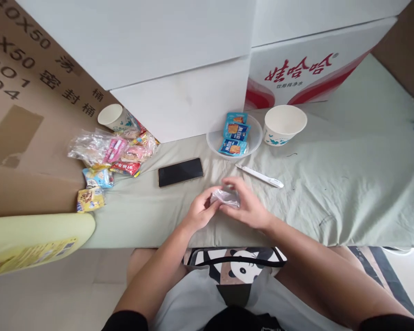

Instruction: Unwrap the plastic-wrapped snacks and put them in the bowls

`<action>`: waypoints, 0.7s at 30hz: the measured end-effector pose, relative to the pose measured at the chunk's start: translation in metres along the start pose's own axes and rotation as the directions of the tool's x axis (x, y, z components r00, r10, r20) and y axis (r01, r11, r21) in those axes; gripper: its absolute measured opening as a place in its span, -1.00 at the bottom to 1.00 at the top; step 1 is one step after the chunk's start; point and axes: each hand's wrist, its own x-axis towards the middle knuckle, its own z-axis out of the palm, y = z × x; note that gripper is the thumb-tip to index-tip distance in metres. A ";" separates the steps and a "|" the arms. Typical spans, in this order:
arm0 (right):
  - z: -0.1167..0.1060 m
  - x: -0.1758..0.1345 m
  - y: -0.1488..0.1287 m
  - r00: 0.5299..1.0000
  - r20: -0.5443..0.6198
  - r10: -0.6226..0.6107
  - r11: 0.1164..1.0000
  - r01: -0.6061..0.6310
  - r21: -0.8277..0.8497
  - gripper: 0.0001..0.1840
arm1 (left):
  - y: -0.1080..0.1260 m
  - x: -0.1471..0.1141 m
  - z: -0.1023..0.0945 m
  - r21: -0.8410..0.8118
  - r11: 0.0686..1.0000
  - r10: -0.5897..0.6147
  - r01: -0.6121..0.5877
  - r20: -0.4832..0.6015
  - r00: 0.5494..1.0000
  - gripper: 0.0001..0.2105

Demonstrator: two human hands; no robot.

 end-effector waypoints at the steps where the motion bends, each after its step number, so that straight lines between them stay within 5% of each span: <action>1: -0.004 0.002 -0.001 0.998 0.066 0.010 1.000 -0.011 0.020 -0.65 | 0.002 -0.001 0.002 0.019 1.000 0.003 -0.002 -0.021 1.000 -0.65; 3: -0.013 0.008 -0.004 0.997 0.062 0.055 0.997 -0.058 0.051 -0.84 | 0.012 0.000 0.004 0.071 0.997 0.033 -0.027 -0.078 0.996 -0.73; 5: -0.027 0.015 -0.006 0.986 -0.127 0.103 0.993 -0.094 0.075 -0.89 | 0.029 0.010 0.006 0.140 0.988 0.088 -0.066 -0.153 0.984 -0.80; 9: -0.065 0.029 -0.006 0.842 -0.505 0.190 0.973 -0.094 0.210 -0.87 | 0.089 0.065 0.021 0.331 0.909 0.345 -0.251 -0.263 0.901 -0.83; 12: -0.095 0.037 -0.004 0.722 -0.633 0.279 0.931 -0.041 0.363 -0.89 | 0.135 0.131 0.056 0.663 0.582 0.630 -0.472 0.000 0.777 -0.84; 16: -0.125 0.042 -0.002 0.616 -0.681 0.397 0.867 -0.008 0.499 -0.92 | 0.158 0.217 0.132 0.837 0.309 0.413 -0.453 0.311 0.856 -0.80; 19: -0.138 0.042 -0.002 0.577 -0.688 0.440 0.834 0.023 0.552 -0.91 | 0.146 0.260 0.183 0.930 0.073 0.019 -0.361 0.361 0.932 -0.80; 21: -0.144 0.042 -0.002 0.563 -0.702 0.436 0.833 0.043 0.552 -0.91 | 0.136 0.279 0.202 0.934 0.028 -0.234 -0.356 0.353 0.906 -0.85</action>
